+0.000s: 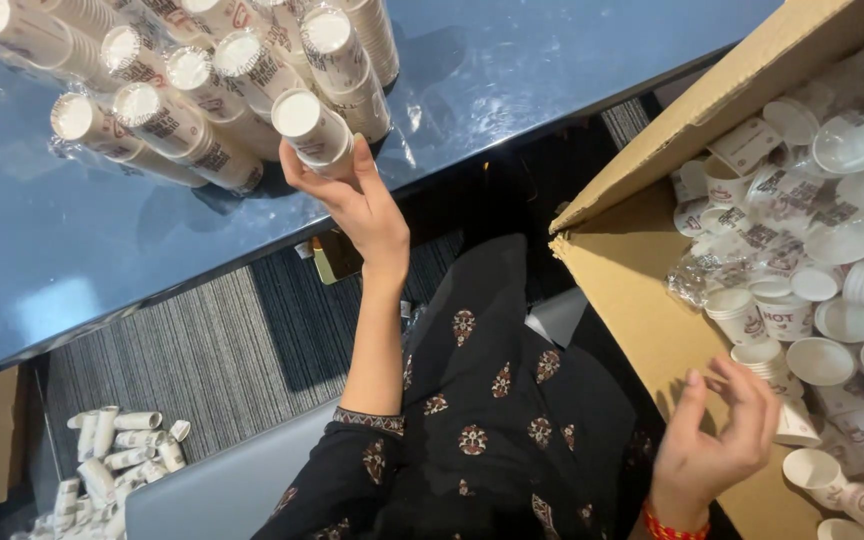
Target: Counting and packing stacks of paper cups into plastic bags from a large cardboard box.
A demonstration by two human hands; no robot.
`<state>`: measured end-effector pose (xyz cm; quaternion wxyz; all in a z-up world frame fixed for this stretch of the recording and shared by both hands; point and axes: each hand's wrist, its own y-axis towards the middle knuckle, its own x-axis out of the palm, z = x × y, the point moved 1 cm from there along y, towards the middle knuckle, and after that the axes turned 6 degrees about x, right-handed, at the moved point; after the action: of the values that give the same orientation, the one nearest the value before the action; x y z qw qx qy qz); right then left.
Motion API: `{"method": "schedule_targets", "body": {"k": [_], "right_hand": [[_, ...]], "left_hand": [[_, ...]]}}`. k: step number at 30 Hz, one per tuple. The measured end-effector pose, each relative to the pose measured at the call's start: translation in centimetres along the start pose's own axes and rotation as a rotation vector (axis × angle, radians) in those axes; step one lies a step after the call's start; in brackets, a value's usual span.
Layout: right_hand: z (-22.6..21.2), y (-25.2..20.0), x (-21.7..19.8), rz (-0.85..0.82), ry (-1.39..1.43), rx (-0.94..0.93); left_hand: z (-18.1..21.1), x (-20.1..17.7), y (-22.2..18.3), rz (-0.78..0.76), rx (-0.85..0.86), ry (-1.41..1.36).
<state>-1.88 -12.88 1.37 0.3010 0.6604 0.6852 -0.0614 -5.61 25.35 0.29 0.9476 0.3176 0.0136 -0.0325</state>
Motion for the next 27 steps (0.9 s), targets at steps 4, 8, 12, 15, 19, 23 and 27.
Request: {"method": "schedule_targets", "body": {"k": [4, 8, 12, 15, 19, 23, 27], "right_hand": [[-0.4, 2.5, -1.9, -0.025, -0.307, 0.001], [3.8, 2.7, -2.5, -0.151, -0.632, 0.055], [6.0, 2.7, -2.7, -0.153, -0.676, 0.129], [8.6, 3.1, -3.3, -0.109, -0.760, 0.160], [12.2, 3.4, -3.6, -0.103, -0.901, 0.104], [10.5, 3.8, -3.6, -0.059, -0.869, 0.053], [9.7, 3.4, -4.9, 0.011, -0.627, -0.026]], "left_hand": [[0.4, 0.2, 0.1, -0.045, -0.023, -0.118], [0.7, 0.1, -0.1, -0.051, 0.031, 0.035], [2.4, -0.5, 0.1, -0.030, 0.087, 0.084], [2.3, -1.3, -0.3, 0.026, 0.173, 0.141], [1.6, -2.6, -0.6, 0.064, 0.371, 0.140], [3.1, -3.8, -1.8, 0.014, 0.542, 0.020], [4.6, -4.0, -5.3, -0.183, 0.642, -0.192]]}}
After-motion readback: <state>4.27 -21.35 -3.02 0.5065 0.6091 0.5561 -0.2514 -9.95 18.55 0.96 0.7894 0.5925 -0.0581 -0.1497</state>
